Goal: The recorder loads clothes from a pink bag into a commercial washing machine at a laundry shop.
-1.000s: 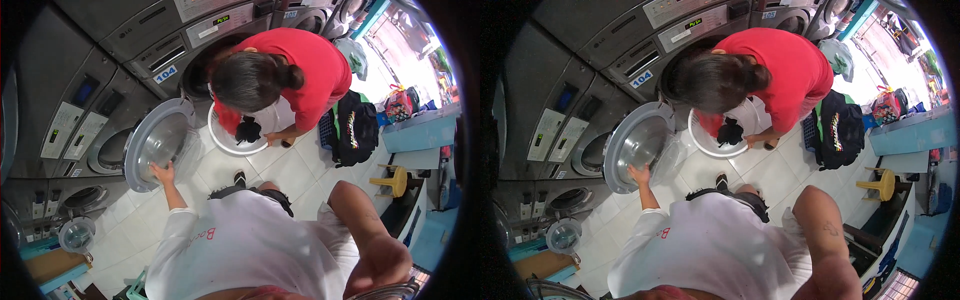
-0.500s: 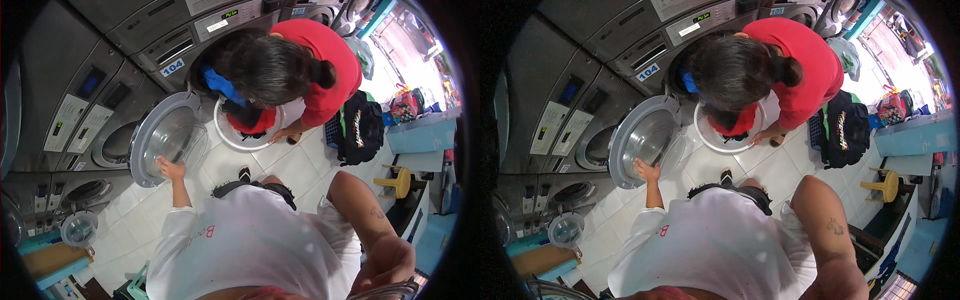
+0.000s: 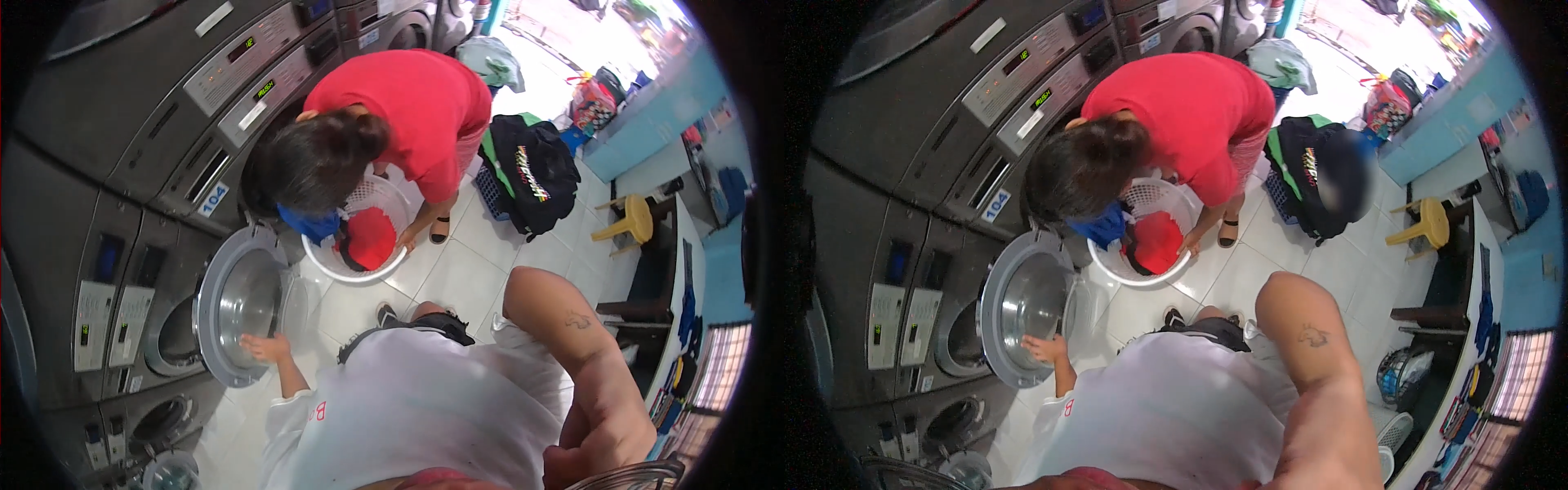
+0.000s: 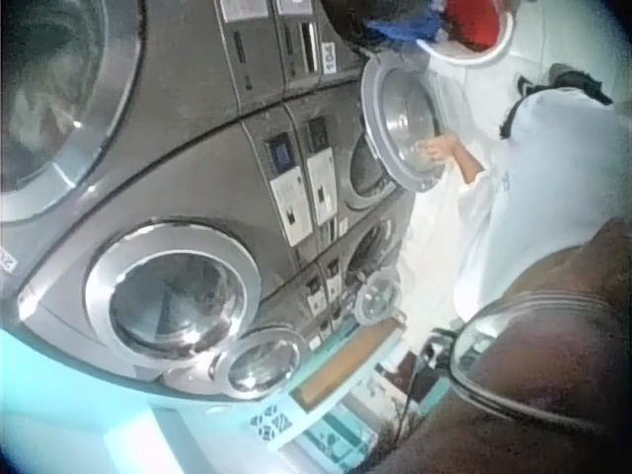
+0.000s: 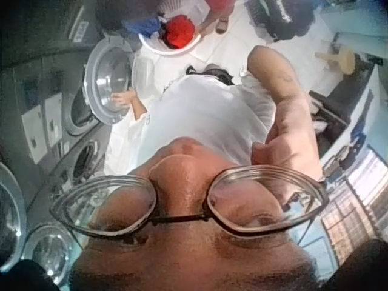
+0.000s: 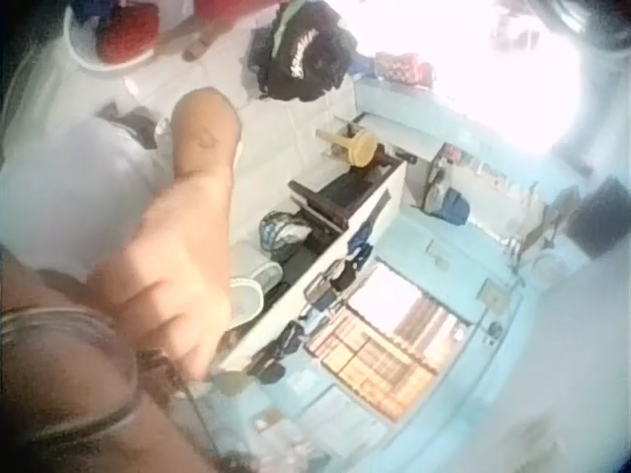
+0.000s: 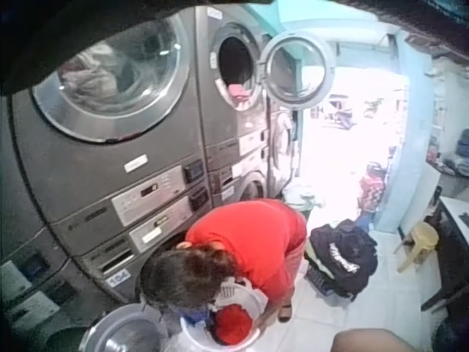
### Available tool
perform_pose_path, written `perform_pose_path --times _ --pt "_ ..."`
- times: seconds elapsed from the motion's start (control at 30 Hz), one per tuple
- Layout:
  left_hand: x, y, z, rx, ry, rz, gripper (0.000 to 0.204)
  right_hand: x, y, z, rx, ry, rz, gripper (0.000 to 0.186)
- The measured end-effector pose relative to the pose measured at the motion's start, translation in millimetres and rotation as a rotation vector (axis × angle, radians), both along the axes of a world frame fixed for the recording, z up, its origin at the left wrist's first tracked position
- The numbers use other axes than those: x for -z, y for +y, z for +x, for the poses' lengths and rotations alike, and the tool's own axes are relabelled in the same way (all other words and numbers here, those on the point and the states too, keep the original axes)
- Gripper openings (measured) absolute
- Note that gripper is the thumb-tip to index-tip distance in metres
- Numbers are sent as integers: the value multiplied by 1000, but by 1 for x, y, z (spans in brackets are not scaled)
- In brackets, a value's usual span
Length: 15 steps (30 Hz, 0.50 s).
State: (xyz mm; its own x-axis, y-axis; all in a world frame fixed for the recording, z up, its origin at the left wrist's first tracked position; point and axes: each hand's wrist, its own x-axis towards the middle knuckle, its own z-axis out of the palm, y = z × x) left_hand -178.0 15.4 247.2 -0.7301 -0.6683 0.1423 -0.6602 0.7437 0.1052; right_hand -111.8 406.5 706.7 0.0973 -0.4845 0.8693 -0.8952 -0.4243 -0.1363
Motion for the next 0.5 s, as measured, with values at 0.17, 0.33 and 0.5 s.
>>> perform_pose_path --times 0.17,0.33,0.5 --pt "13 -5 -5 -39 14 13 94 11 6 -5 -14 161 -178 14" --pt "10 -3 -16 -126 -55 -5 94 7 -2 -17 359 328 -823 38" --pt "-28 44 -40 -90 -95 -9 91 -7 1 -5 1057 802 -993 49"
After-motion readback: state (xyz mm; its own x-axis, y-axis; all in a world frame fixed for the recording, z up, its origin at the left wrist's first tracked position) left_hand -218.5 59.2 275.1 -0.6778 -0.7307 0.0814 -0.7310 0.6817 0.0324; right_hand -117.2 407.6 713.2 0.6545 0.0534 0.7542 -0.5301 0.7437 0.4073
